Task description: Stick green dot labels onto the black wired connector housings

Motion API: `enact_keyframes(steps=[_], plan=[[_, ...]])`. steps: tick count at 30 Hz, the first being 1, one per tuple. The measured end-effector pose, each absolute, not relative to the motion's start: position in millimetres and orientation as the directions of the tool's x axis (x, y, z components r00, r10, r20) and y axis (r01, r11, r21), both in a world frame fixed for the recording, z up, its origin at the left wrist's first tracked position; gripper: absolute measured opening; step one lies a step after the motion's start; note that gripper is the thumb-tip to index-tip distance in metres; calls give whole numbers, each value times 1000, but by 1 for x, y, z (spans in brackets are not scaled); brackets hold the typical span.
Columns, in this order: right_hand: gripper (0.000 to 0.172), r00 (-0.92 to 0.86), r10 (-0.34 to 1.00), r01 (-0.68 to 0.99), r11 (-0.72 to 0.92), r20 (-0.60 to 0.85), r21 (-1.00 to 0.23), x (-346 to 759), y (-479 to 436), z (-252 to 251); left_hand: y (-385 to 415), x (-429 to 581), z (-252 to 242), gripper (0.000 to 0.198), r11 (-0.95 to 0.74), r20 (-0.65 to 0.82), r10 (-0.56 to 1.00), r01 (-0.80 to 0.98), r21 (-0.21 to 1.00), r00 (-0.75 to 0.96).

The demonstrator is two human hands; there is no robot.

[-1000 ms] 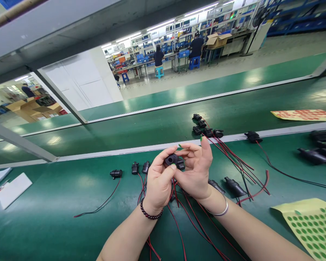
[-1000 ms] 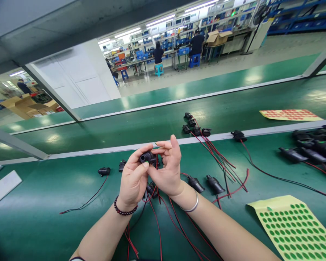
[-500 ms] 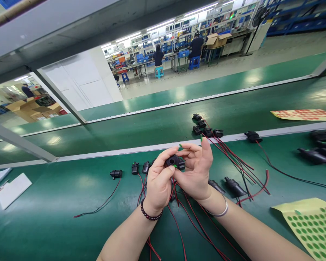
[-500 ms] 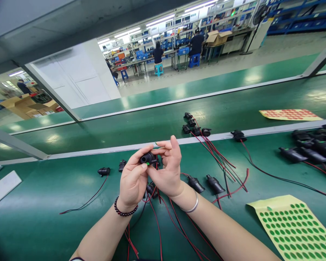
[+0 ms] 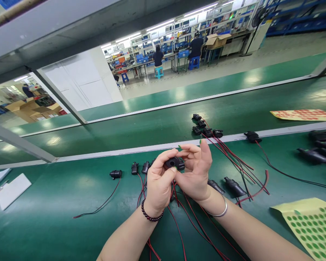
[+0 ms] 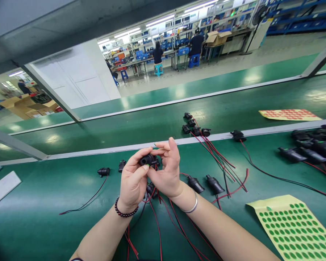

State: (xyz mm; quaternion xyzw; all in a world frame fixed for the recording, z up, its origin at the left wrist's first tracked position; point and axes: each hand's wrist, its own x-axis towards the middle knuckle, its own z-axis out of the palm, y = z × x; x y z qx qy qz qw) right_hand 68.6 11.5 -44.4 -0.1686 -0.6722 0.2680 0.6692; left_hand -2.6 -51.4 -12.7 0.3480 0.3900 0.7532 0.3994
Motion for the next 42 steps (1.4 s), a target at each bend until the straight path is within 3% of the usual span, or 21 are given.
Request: enact_keyframes(steps=[7,14,26,33,42], plan=[[106,-36,578,-137,805,815,-577,68,10,-46,-51,-1,-14,25,-398,201,855,-355,846,-479],[110,-73,624,-169,761,778,-627,72,12,-40,-53,-8,-12,33,-393,261,888,-333,857,-378],[107,-67,581,-127,801,811,-584,76,10,-32,-51,-14,-15,30,-422,347,887,-230,877,-304],[117,-156,599,-48,789,785,-612,83,7,-23,-49,-23,-15,29,-399,333,899,-219,890,-286],[112,-167,610,-46,780,775,-624,86,6,-21,-50,-21,-14,25,-447,419,844,-7,894,-334]])
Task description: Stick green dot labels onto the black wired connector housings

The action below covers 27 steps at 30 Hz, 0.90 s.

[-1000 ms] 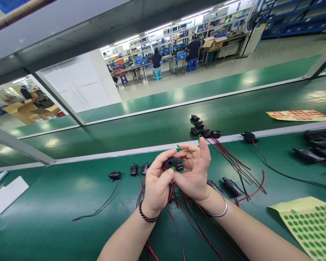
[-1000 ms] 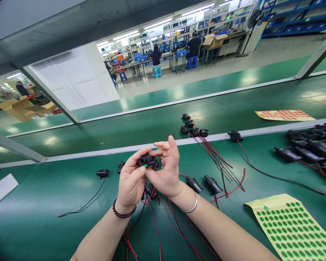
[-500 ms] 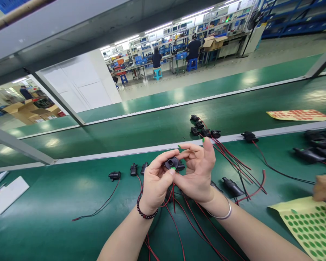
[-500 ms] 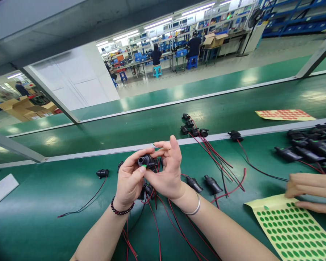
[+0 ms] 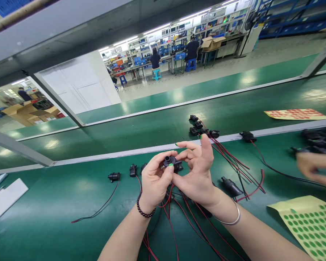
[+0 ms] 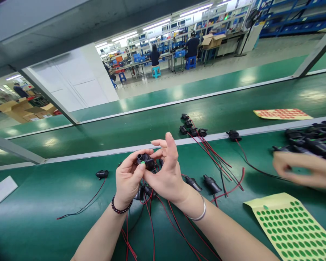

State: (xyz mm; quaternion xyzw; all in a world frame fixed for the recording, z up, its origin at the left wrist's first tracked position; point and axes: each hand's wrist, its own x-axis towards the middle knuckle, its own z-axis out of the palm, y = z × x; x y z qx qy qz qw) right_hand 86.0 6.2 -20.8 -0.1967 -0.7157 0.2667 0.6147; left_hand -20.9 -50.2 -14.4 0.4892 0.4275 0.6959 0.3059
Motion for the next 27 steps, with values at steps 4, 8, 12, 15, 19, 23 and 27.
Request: enact_keyframes(steps=[4,8,12,15,19,23,27], plan=[[114,-269,731,-138,616,628,-776,91,12,-18,-52,-23,-9,30,-429,404,870,-30,903,-284],[118,-390,784,-240,420,483,-875,94,16,-15,-56,-24,-4,34,-399,365,892,-85,913,-267],[118,-471,787,-272,301,399,-914,93,17,-15,-60,-25,-1,33,-293,275,910,-10,956,-309],[116,-517,775,-249,269,363,-930,93,18,-15,-60,-32,2,29,-213,247,898,131,968,-364],[112,-542,768,-197,280,342,-940,98,24,-11,-56,-63,4,39,-98,248,886,364,926,-393],[99,-477,799,-194,309,365,-931,106,36,-9,-48,-105,-5,44,130,146,918,626,769,-369],[92,-446,813,-205,315,375,-927,109,45,-14,-36,-126,-21,34,175,22,967,732,658,-252]])
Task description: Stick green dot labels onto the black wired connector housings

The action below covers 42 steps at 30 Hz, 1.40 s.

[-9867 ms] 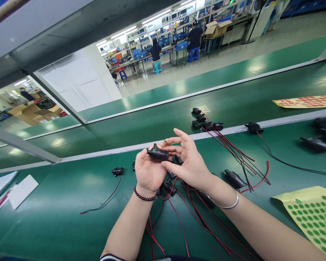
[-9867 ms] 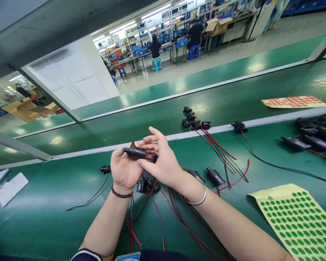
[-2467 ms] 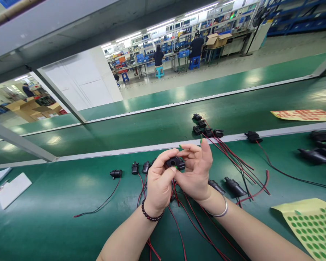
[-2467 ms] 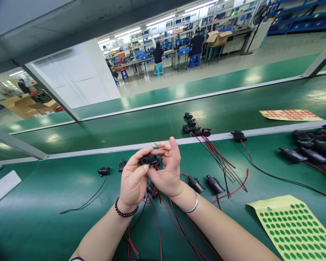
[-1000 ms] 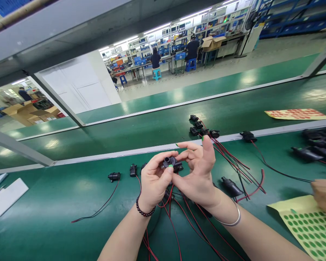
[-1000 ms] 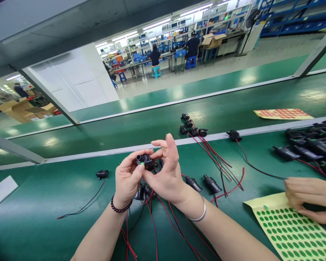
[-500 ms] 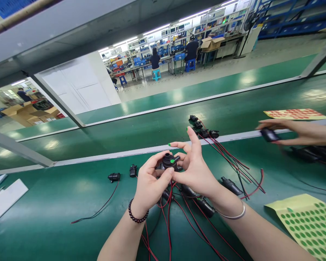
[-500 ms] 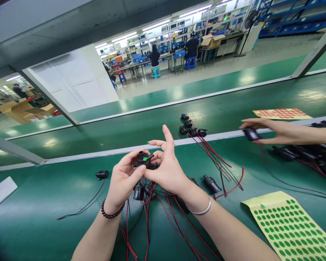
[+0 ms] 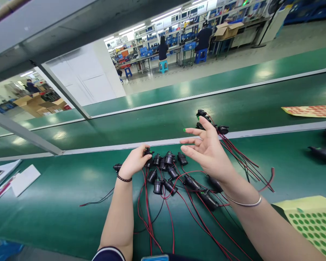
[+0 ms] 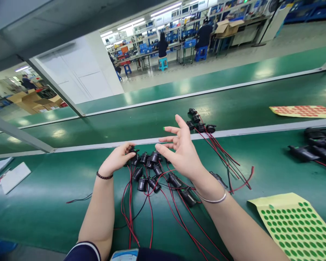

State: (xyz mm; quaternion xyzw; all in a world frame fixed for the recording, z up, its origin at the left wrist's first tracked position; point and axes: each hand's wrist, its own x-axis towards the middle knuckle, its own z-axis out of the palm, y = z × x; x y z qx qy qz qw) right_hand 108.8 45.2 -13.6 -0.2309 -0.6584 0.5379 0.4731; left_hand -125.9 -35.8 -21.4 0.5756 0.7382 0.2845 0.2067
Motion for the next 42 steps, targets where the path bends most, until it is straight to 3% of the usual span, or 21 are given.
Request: enact_keyframes(steps=[4,9,17,23,26,29,33,42], plan=[[92,-425,816,-192,342,392,-920,106,52,-20,-24,-127,-34,35,187,-70,981,778,600,-182],[90,-386,838,-179,343,386,-922,107,62,-26,-18,-123,-43,32,250,-125,968,840,482,-216],[90,-289,882,-177,333,372,-926,113,72,-21,-16,-126,-41,39,313,-76,947,851,422,-312],[97,-139,912,-115,372,386,-921,127,90,-21,-28,-129,-24,38,317,15,932,834,451,-362],[99,-21,913,6,408,408,-913,137,122,-33,-38,-129,-16,37,284,98,921,824,491,-376],[100,27,948,220,305,318,-927,144,165,-50,-47,-127,-9,38,248,162,909,812,529,-383],[94,34,966,653,172,255,-738,145,207,-70,-56,-119,1,40,194,192,913,799,570,-359],[94,-159,950,788,286,269,-546,129,220,-97,-60,-109,8,39,185,214,910,810,557,-355]])
